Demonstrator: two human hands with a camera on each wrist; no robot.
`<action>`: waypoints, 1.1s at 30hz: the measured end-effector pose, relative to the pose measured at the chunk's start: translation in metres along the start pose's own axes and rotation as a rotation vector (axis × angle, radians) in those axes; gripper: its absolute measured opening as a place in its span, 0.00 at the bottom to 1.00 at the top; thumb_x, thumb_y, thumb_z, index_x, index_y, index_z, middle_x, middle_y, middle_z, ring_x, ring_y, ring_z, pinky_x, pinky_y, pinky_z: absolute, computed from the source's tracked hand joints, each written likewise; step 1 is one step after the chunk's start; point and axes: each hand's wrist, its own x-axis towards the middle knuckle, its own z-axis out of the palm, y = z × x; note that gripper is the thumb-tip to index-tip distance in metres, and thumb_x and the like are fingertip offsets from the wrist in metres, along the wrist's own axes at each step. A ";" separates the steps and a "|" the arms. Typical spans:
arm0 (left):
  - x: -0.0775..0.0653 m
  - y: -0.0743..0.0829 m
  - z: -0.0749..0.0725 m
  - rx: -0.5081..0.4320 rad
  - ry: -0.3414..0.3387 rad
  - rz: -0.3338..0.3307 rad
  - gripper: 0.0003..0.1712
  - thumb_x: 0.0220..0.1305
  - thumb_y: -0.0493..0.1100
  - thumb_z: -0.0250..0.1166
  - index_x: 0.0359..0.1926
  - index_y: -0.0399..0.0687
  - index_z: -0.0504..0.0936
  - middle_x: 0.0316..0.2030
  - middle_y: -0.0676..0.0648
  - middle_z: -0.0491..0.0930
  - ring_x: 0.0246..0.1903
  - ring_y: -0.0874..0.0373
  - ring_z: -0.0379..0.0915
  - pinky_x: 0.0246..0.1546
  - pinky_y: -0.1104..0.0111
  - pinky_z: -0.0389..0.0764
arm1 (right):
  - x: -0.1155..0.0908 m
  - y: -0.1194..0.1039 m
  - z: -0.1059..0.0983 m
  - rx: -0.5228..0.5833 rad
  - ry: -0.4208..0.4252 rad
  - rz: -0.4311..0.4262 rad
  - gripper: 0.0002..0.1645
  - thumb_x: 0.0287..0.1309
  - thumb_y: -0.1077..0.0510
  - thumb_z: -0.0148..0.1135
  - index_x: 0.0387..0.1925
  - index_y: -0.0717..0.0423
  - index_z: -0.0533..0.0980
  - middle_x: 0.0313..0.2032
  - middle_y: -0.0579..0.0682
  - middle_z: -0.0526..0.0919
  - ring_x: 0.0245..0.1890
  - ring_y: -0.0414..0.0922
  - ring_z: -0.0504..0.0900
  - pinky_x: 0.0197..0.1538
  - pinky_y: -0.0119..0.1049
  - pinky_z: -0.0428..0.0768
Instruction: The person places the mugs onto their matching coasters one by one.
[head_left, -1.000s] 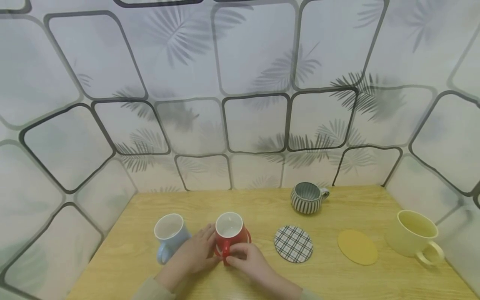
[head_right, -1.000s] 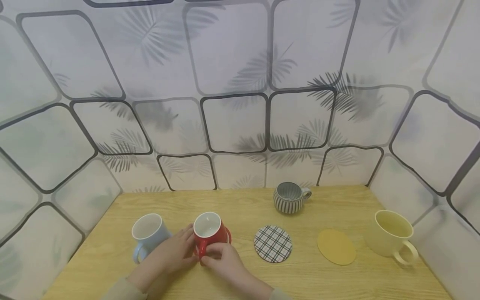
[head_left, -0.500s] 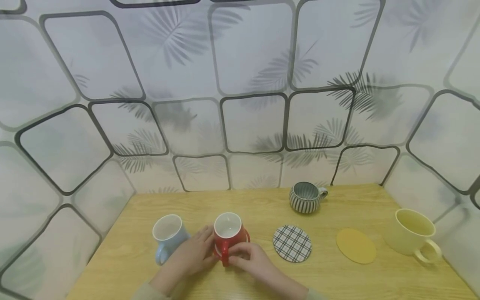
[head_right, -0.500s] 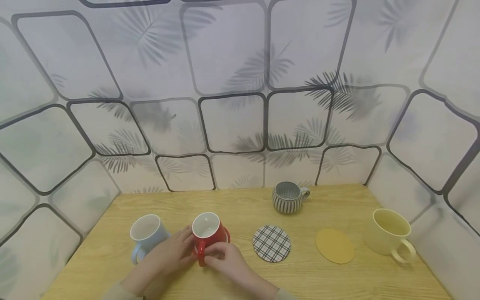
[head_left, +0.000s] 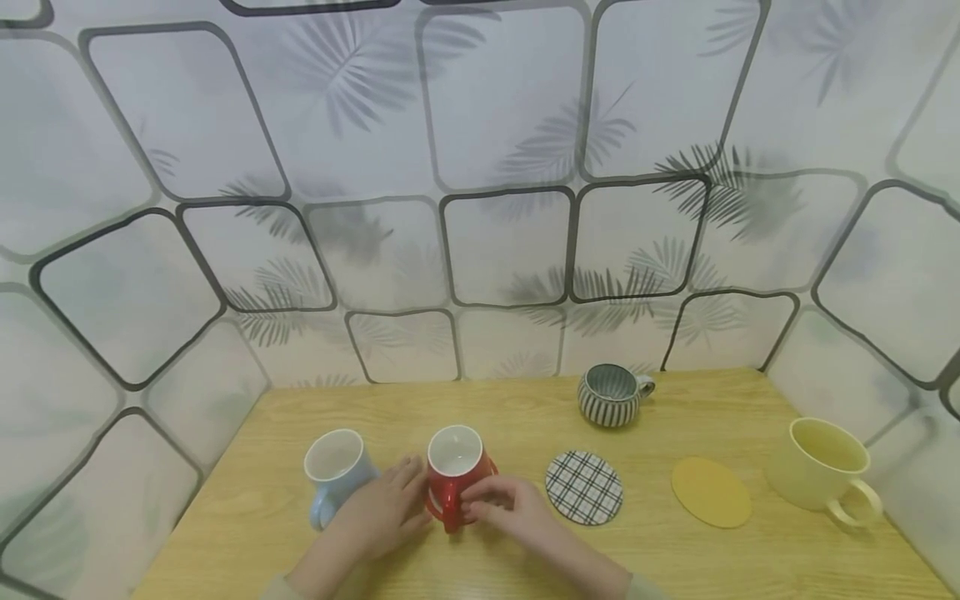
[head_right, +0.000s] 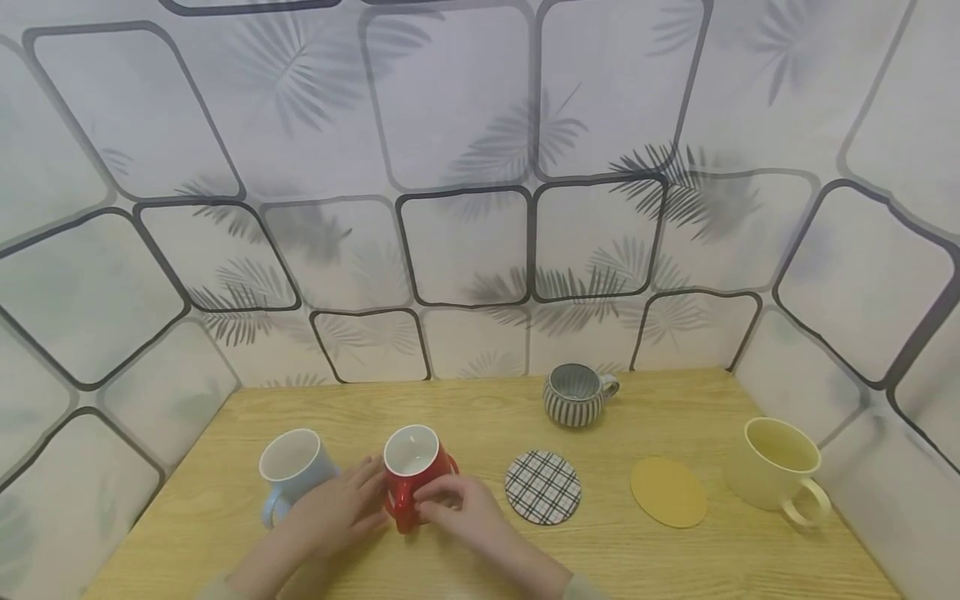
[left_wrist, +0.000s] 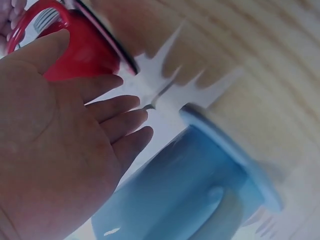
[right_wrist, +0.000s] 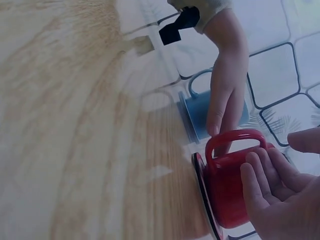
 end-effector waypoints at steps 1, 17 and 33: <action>-0.001 0.001 -0.002 0.004 -0.001 0.000 0.38 0.63 0.59 0.57 0.66 0.40 0.66 0.66 0.38 0.64 0.66 0.42 0.59 0.63 0.52 0.67 | 0.000 -0.001 -0.001 0.004 0.000 0.000 0.14 0.60 0.58 0.61 0.45 0.60 0.79 0.42 0.58 0.84 0.41 0.48 0.85 0.44 0.35 0.84; -0.009 0.009 -0.041 0.083 0.035 -0.026 0.39 0.65 0.60 0.55 0.68 0.41 0.62 0.68 0.39 0.61 0.66 0.43 0.59 0.66 0.51 0.63 | -0.001 -0.017 -0.026 -0.015 0.051 0.030 0.16 0.62 0.56 0.59 0.47 0.62 0.78 0.45 0.60 0.83 0.46 0.53 0.81 0.46 0.39 0.83; -0.003 0.023 -0.067 0.116 0.136 0.058 0.36 0.64 0.59 0.57 0.67 0.45 0.66 0.67 0.43 0.63 0.66 0.47 0.60 0.65 0.53 0.64 | 0.001 -0.028 -0.056 -0.026 0.153 0.003 0.18 0.61 0.55 0.60 0.47 0.65 0.77 0.47 0.62 0.81 0.43 0.46 0.82 0.46 0.32 0.82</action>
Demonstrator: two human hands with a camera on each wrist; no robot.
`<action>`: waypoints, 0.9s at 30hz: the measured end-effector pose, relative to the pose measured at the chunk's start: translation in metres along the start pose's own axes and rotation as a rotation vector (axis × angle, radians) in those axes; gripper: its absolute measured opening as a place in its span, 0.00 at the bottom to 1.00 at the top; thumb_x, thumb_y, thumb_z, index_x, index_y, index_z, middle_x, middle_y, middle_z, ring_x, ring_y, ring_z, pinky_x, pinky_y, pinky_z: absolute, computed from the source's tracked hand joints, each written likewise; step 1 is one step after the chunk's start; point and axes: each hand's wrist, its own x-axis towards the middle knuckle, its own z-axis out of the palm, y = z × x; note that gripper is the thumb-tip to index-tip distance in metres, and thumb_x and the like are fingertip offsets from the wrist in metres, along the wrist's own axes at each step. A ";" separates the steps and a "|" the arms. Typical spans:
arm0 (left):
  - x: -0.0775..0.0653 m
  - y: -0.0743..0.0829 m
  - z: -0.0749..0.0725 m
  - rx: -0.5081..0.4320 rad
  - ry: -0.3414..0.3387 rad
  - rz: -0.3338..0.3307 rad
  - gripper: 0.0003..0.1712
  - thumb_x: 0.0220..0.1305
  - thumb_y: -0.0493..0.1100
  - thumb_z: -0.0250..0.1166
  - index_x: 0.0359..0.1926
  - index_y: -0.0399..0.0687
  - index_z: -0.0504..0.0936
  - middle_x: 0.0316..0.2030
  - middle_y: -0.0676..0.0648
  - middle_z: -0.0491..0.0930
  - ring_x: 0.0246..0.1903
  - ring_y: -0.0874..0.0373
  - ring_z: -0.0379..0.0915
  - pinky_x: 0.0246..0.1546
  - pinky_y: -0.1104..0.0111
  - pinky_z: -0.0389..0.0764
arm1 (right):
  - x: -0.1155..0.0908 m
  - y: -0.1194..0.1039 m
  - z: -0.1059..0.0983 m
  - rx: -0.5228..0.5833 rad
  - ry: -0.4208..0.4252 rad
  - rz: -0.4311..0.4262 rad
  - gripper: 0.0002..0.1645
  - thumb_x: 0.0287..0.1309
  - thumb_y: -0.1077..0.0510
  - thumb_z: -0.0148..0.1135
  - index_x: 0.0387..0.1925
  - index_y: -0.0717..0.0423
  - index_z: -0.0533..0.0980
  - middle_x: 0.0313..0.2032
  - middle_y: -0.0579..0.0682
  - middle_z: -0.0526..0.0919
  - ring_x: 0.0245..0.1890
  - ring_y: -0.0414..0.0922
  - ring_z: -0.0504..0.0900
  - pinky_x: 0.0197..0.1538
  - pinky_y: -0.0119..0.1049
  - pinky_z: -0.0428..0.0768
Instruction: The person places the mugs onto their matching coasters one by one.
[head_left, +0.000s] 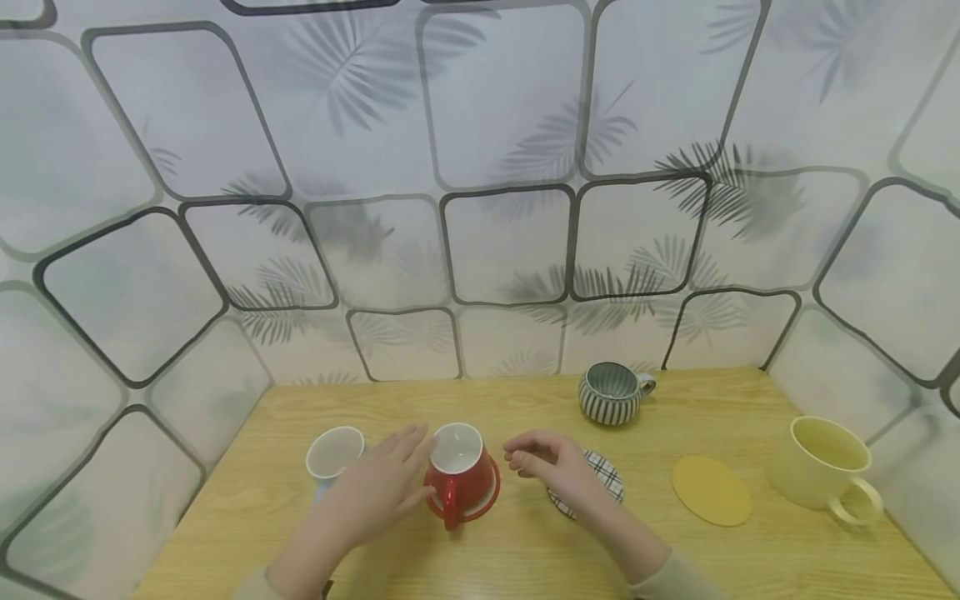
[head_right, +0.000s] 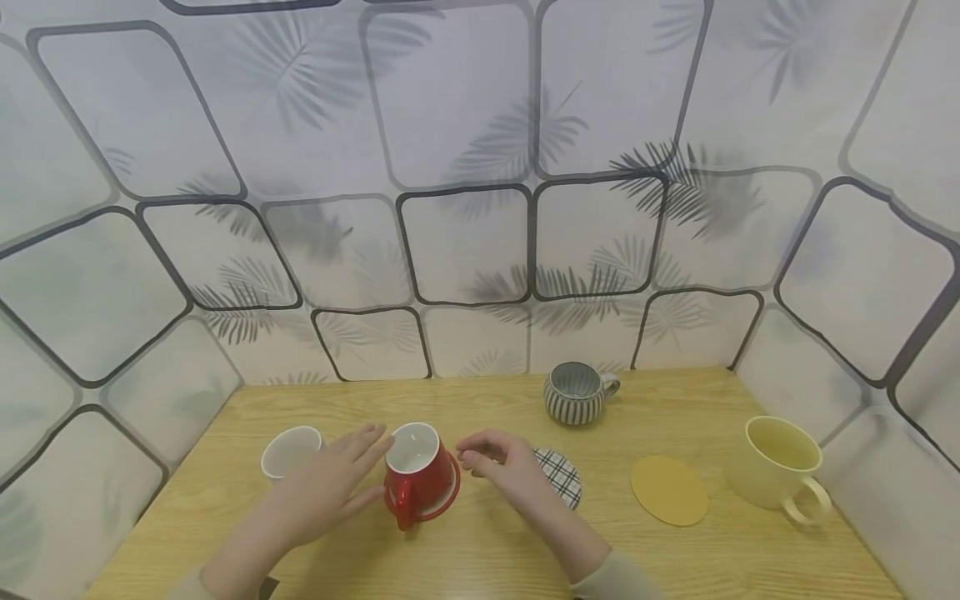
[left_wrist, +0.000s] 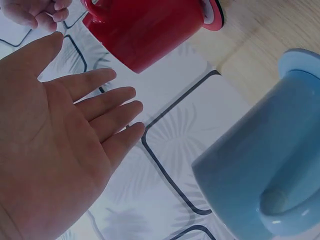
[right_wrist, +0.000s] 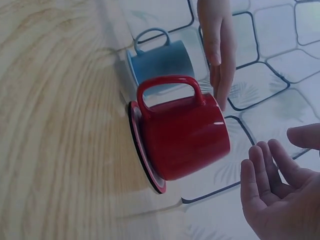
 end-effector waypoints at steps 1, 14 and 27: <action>0.001 0.001 0.000 0.001 0.005 0.009 0.36 0.64 0.60 0.57 0.67 0.45 0.66 0.67 0.43 0.63 0.66 0.47 0.60 0.65 0.54 0.65 | 0.000 -0.001 -0.001 -0.001 0.009 0.002 0.18 0.60 0.56 0.60 0.47 0.65 0.77 0.46 0.63 0.81 0.42 0.46 0.82 0.45 0.31 0.82; 0.016 0.018 0.006 -0.040 0.033 0.073 0.36 0.63 0.60 0.57 0.67 0.47 0.65 0.67 0.45 0.63 0.67 0.49 0.58 0.67 0.56 0.63 | -0.001 -0.004 -0.020 0.017 0.041 0.008 0.19 0.62 0.55 0.59 0.48 0.66 0.75 0.45 0.63 0.81 0.42 0.44 0.82 0.48 0.34 0.82; 0.029 0.032 0.014 -0.045 0.030 0.172 0.35 0.65 0.60 0.54 0.67 0.48 0.65 0.66 0.46 0.64 0.67 0.49 0.58 0.62 0.54 0.70 | -0.002 0.001 -0.038 0.004 0.052 -0.014 0.19 0.63 0.56 0.57 0.48 0.68 0.75 0.45 0.62 0.81 0.40 0.41 0.82 0.46 0.35 0.82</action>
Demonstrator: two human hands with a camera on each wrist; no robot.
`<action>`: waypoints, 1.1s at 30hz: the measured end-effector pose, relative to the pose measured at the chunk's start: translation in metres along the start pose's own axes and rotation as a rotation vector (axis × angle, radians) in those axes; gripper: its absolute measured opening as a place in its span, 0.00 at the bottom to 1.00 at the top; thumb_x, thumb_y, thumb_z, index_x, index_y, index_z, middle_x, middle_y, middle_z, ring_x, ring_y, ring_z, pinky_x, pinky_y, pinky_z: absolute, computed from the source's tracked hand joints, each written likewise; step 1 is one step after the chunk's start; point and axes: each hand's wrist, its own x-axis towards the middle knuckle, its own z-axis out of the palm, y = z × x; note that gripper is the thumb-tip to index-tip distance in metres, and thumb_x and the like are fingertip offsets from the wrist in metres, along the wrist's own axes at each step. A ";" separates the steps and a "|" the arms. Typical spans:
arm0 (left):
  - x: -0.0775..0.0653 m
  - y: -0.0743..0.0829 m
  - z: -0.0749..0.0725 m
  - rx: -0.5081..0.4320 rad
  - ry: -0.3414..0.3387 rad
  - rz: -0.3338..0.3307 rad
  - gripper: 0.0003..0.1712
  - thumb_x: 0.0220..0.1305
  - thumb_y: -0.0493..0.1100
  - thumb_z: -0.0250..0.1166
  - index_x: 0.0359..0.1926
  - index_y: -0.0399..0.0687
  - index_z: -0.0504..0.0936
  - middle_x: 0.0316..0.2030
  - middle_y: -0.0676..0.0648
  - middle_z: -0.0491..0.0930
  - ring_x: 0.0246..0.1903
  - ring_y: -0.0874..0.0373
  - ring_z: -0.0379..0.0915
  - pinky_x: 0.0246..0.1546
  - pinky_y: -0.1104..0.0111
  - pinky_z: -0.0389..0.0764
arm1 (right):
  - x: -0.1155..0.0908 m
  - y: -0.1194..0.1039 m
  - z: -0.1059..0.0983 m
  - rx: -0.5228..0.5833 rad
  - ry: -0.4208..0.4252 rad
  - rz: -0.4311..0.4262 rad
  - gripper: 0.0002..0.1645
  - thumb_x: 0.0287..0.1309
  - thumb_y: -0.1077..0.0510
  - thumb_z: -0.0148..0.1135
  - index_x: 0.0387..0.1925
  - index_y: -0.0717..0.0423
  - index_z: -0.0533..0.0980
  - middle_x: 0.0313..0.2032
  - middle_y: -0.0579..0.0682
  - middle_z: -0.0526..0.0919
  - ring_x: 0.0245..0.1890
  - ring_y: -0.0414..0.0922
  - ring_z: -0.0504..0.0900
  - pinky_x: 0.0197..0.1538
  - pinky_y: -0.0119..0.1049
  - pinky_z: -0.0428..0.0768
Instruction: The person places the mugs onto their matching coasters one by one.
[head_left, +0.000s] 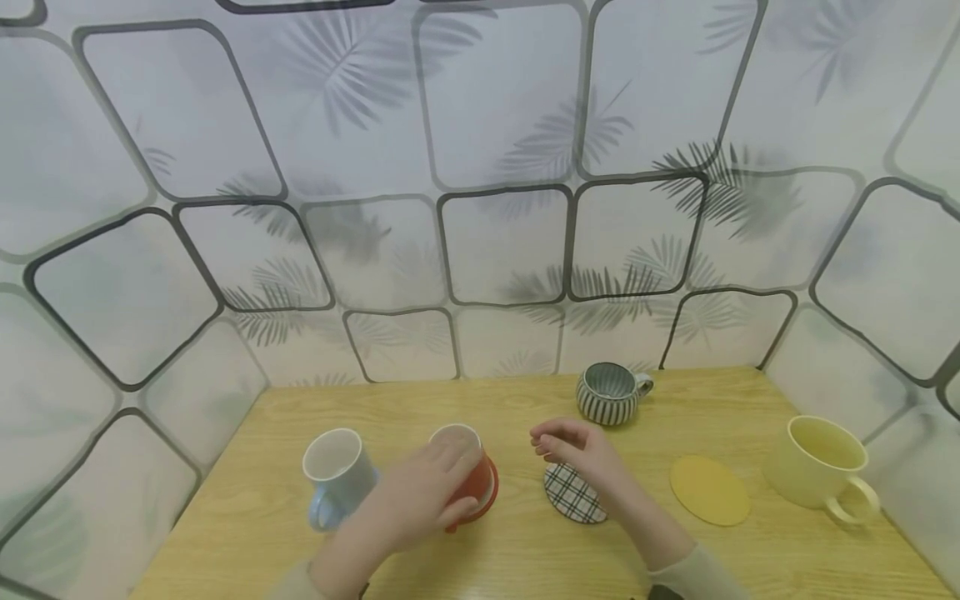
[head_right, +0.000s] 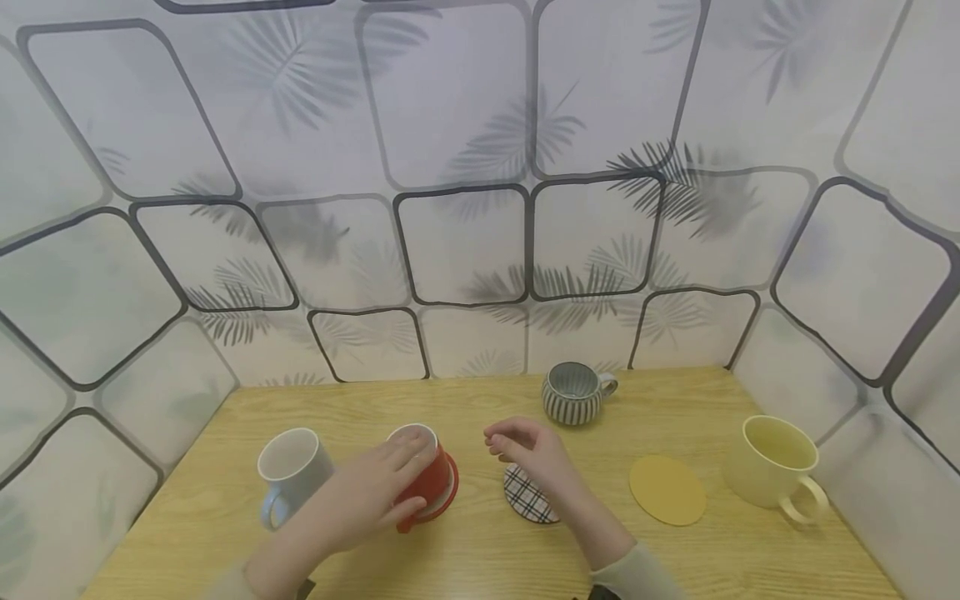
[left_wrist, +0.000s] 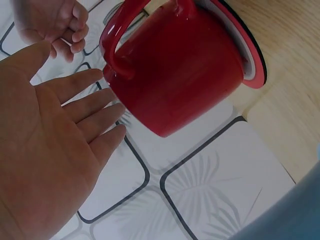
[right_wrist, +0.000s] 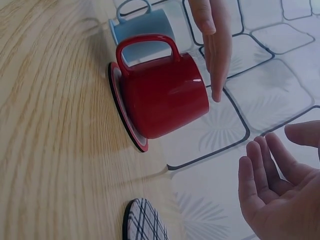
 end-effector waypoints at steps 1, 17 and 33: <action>0.001 0.001 0.001 0.006 -0.009 -0.003 0.34 0.66 0.61 0.53 0.67 0.49 0.65 0.67 0.46 0.64 0.67 0.50 0.58 0.59 0.54 0.72 | 0.000 0.000 -0.001 -0.001 0.001 -0.001 0.19 0.63 0.56 0.57 0.48 0.67 0.75 0.45 0.62 0.81 0.40 0.41 0.82 0.46 0.35 0.82; 0.008 0.013 0.016 0.055 0.001 0.085 0.34 0.69 0.65 0.43 0.66 0.50 0.66 0.68 0.46 0.62 0.68 0.51 0.57 0.64 0.57 0.67 | -0.002 0.008 -0.020 0.011 0.036 0.017 0.20 0.63 0.57 0.58 0.48 0.70 0.74 0.45 0.64 0.80 0.39 0.40 0.82 0.46 0.35 0.83; 0.017 0.026 0.027 0.026 0.023 0.107 0.33 0.68 0.61 0.50 0.68 0.49 0.64 0.70 0.46 0.58 0.70 0.51 0.52 0.69 0.57 0.59 | -0.006 0.018 -0.035 0.001 0.101 0.083 0.21 0.62 0.56 0.59 0.49 0.70 0.74 0.46 0.63 0.81 0.39 0.42 0.83 0.47 0.35 0.82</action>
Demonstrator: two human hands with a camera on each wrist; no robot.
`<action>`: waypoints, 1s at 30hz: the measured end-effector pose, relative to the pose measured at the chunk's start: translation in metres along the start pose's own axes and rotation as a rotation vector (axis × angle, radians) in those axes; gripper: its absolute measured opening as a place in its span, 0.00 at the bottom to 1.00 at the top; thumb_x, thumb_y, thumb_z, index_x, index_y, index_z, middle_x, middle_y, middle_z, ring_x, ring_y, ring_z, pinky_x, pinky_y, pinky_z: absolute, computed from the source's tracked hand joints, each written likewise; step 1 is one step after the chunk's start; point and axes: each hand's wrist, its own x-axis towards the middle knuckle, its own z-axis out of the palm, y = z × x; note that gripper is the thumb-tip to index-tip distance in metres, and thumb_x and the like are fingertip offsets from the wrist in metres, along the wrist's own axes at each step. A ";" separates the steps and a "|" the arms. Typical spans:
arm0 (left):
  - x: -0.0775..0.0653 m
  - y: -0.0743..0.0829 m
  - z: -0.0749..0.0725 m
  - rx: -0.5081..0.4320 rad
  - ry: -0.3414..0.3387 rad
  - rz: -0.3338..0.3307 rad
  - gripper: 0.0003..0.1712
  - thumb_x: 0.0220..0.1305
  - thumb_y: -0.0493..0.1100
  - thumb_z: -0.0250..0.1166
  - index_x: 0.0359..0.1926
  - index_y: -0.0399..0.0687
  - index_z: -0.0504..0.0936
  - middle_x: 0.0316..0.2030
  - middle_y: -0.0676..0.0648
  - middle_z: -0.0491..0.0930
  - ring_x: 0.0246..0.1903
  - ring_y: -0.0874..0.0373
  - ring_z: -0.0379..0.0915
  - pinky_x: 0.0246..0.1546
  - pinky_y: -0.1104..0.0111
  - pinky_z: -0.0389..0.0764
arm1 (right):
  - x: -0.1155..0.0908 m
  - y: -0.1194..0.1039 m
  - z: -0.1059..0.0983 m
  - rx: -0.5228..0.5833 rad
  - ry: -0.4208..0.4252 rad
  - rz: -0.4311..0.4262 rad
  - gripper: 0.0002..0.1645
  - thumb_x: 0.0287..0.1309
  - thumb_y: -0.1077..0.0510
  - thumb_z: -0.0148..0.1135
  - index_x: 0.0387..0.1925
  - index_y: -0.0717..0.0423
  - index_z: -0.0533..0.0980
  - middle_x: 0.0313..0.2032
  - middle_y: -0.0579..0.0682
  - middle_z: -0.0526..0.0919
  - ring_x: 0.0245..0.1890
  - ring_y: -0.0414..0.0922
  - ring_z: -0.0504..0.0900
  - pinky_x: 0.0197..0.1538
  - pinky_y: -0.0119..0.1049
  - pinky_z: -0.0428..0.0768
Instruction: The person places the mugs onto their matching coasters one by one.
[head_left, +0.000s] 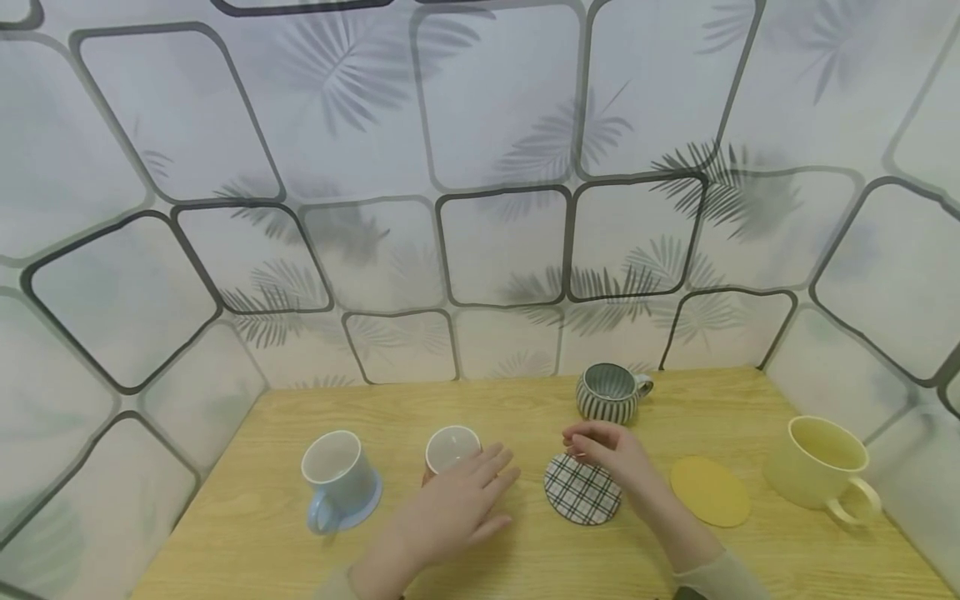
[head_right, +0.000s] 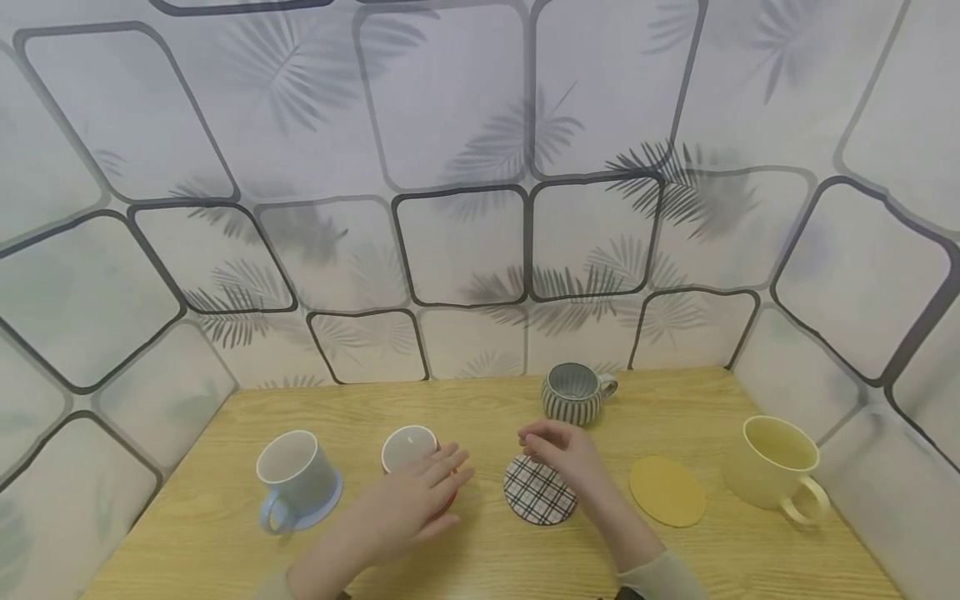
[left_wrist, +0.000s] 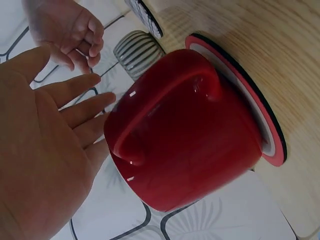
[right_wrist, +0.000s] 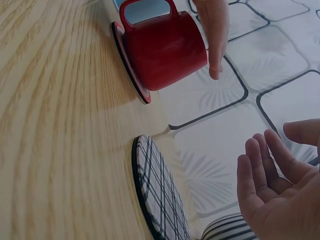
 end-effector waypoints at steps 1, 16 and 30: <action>0.001 0.001 0.001 0.004 0.007 0.002 0.33 0.68 0.61 0.50 0.68 0.50 0.64 0.70 0.46 0.58 0.70 0.51 0.52 0.69 0.57 0.59 | -0.001 0.001 -0.001 -0.001 0.004 0.004 0.21 0.62 0.56 0.59 0.49 0.70 0.74 0.46 0.63 0.81 0.39 0.42 0.83 0.47 0.35 0.82; 0.022 0.014 0.011 0.023 0.038 0.072 0.33 0.67 0.61 0.52 0.66 0.48 0.67 0.68 0.45 0.62 0.69 0.51 0.55 0.68 0.59 0.60 | -0.008 0.003 -0.018 -0.054 0.041 0.035 0.24 0.62 0.54 0.59 0.51 0.70 0.73 0.49 0.64 0.79 0.40 0.40 0.82 0.48 0.33 0.82; 0.031 0.023 0.021 0.027 -0.043 0.074 0.32 0.69 0.61 0.48 0.67 0.49 0.66 0.69 0.47 0.60 0.69 0.51 0.54 0.70 0.61 0.58 | -0.009 0.008 -0.039 -0.077 0.066 0.035 0.24 0.63 0.55 0.58 0.51 0.72 0.73 0.47 0.63 0.80 0.40 0.41 0.82 0.47 0.34 0.82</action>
